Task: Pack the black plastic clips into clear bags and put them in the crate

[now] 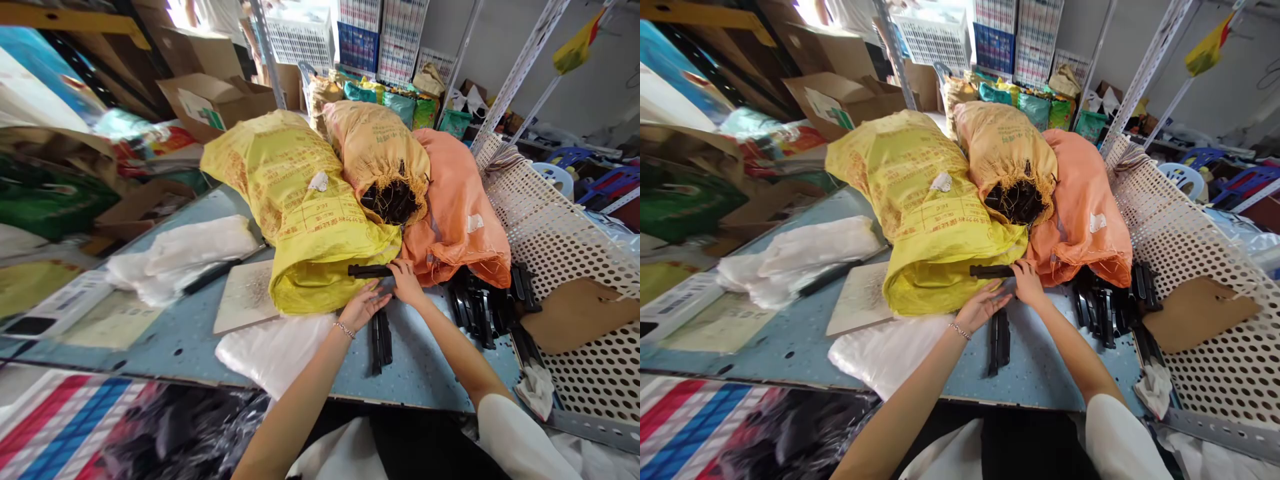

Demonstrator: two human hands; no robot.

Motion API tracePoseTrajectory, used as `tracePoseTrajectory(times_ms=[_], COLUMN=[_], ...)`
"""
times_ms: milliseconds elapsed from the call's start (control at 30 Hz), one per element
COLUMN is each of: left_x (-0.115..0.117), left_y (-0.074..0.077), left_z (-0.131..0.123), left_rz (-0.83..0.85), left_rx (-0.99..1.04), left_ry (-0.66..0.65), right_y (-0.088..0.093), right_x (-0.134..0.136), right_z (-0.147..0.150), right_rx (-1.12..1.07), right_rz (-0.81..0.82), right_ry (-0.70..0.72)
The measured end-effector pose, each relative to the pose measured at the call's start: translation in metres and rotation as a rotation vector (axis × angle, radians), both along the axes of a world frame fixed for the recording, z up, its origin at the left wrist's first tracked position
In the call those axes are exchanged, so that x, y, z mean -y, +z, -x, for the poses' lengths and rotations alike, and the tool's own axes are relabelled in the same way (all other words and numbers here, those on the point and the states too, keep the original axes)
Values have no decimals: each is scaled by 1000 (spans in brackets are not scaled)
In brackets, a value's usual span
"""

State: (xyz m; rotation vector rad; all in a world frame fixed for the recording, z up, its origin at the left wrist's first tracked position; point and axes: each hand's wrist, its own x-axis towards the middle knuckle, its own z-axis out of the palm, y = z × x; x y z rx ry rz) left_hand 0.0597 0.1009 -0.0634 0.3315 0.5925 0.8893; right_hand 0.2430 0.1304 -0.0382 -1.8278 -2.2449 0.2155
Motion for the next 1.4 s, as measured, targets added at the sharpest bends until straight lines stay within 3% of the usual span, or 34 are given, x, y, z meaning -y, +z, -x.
tracePoseTrajectory(times_ms=[100,267,400,500,600,667,767,833,900,1000,1067,1167,1300,1400], left_x=[-1,5,10,23,48,68,90,99,104,106,103,99,96,98], left_y=[3,6,16,29,44,55,71,79,85,90,91,96,107,114], left_z=[-2,0,10,21,34,41,47,48,48,49,52,59,67,67], left_rz=[-41,-13,-25,-103,-296,-443,-570,-580,-586,-631,-625,-551,-401,-326], left_rx=[-54,-52,-31,-202,-557,-728,-832,-869,-909,-972,-967,-922,-775,-644], left_ry=[24,159,345,454,400,326,203,99,42,131,182,120,9,-65], right_y=[6,29,41,48,60,68,75,76,72,62,59,67,96,114], right_x=[-13,-30,17,67,89,84,69,63,64,74,81,81,66,57], right_z=[13,28,49,57,52,44,35,36,42,57,62,56,37,29], right_rx=[202,228,154,-74,-257,-228,-87,-88,-249,-618,-722,-536,-22,204], right_rz=[-21,-22,-115,-151,-215,-342,-415,-346,-205,46,204,208,-185,-338], right_ry=[-45,-19,78,365,405,347,432,512,523,374,310,374,613,852])
